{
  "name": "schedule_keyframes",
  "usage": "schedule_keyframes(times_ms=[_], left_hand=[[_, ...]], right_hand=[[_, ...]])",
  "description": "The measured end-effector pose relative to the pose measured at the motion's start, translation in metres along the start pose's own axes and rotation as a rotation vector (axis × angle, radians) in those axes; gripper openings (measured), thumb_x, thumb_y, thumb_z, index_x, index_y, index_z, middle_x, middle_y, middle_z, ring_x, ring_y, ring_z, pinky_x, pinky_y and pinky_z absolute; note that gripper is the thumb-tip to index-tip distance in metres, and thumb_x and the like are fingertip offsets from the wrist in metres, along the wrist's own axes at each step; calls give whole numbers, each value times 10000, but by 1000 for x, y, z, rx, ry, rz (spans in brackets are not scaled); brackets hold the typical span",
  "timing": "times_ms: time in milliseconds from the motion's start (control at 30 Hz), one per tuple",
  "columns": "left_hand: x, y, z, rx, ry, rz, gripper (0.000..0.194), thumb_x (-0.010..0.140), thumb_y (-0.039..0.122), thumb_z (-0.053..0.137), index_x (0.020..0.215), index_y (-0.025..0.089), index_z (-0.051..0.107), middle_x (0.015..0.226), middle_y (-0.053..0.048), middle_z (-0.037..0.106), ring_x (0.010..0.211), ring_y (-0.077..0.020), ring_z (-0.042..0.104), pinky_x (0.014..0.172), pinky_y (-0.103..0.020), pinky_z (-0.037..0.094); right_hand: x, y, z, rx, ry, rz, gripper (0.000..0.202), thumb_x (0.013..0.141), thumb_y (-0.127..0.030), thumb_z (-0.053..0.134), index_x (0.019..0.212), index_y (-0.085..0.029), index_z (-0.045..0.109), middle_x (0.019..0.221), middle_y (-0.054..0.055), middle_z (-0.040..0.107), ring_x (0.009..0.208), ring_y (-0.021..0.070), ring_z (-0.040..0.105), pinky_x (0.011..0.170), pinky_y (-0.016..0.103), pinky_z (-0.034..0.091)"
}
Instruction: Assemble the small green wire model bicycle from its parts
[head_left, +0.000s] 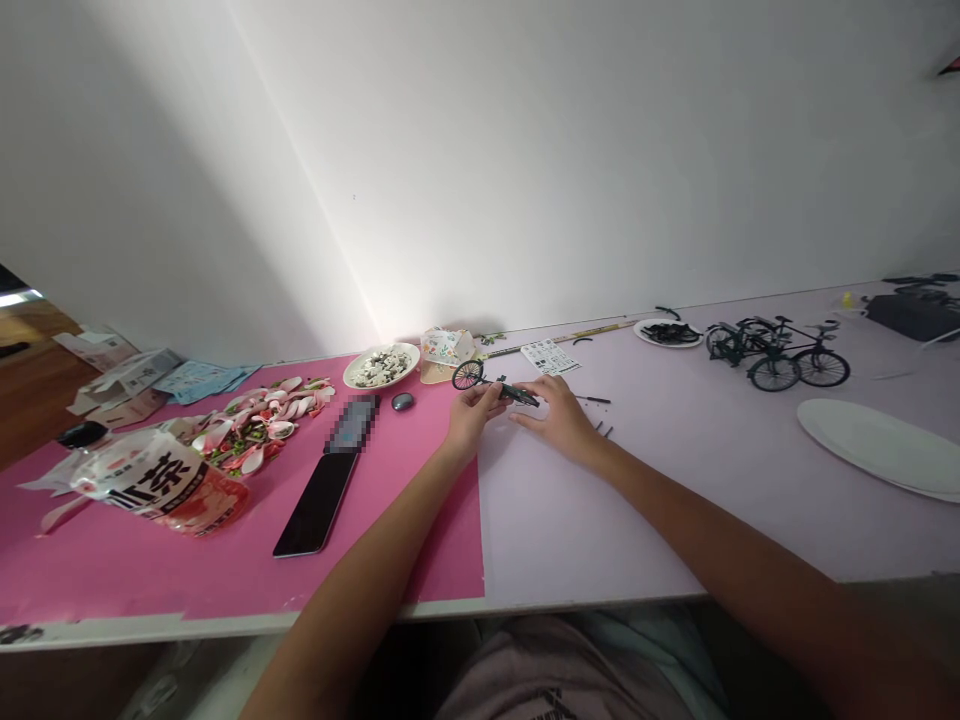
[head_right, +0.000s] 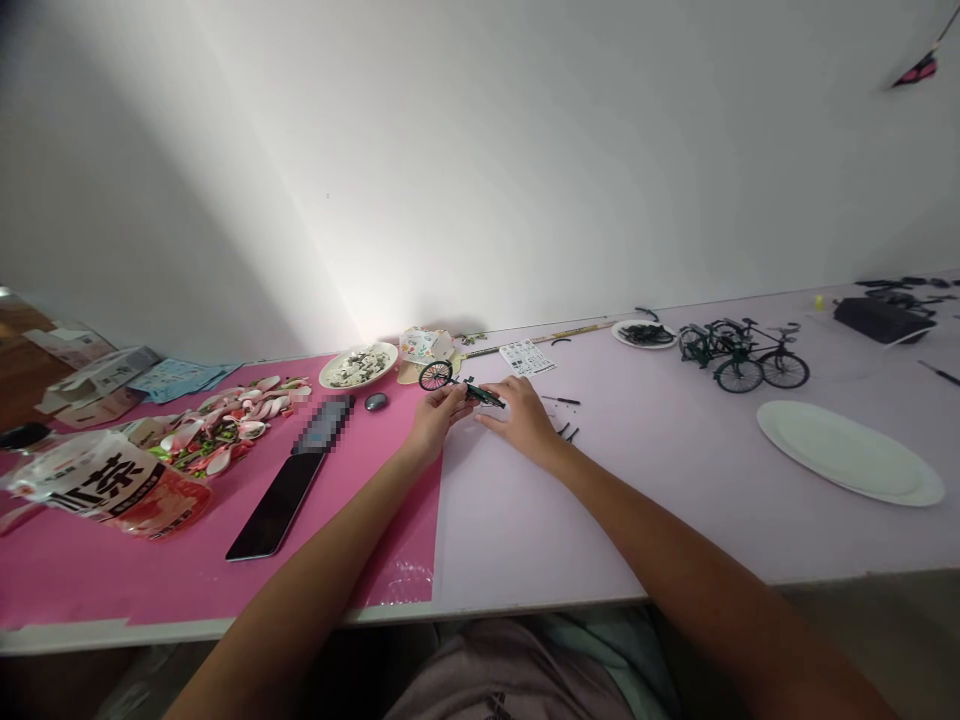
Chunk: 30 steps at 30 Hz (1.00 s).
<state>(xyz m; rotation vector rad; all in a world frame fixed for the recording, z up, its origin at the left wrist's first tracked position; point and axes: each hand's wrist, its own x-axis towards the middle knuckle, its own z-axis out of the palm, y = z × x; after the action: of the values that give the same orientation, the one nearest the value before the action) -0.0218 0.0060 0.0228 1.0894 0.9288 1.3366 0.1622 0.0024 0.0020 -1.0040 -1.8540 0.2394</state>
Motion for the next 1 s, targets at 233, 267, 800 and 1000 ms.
schedule_keyframes(times_ms=[233,267,800,1000], left_hand=[[2,-1,-3,21,-2,5,492,684,558,892,873,136,723,976,-118,787,918,-225,763,993,-422,567],[2,-1,-3,20,1,4,493,680,557,895,871,136,724,972,-115,785,915,-225,763,992,-424,568],[0,-4,0,14,-44,-48,460,712,533,886,876,144,704,941,-110,786,866,-211,766,1004,-434,566],[1,-4,1,-7,-67,-66,503,736,532,872,1025,165,686,1042,-115,784,917,-230,781,974,-405,557]], right_hand=[[-1,3,-1,36,-46,-26,505,805,-334,855,1285,-308,700,1118,66,715,1113,308,612,985,511,527],[-1,3,0,32,-40,-27,501,801,-333,857,1276,-300,702,1115,69,715,1106,308,612,982,510,528],[1,-9,-4,-61,55,-36,148,874,-267,718,1000,-266,797,820,43,686,846,252,627,779,391,523],[3,-8,-5,-142,81,-82,201,903,-229,689,1062,-284,800,823,50,664,870,264,615,791,393,516]])
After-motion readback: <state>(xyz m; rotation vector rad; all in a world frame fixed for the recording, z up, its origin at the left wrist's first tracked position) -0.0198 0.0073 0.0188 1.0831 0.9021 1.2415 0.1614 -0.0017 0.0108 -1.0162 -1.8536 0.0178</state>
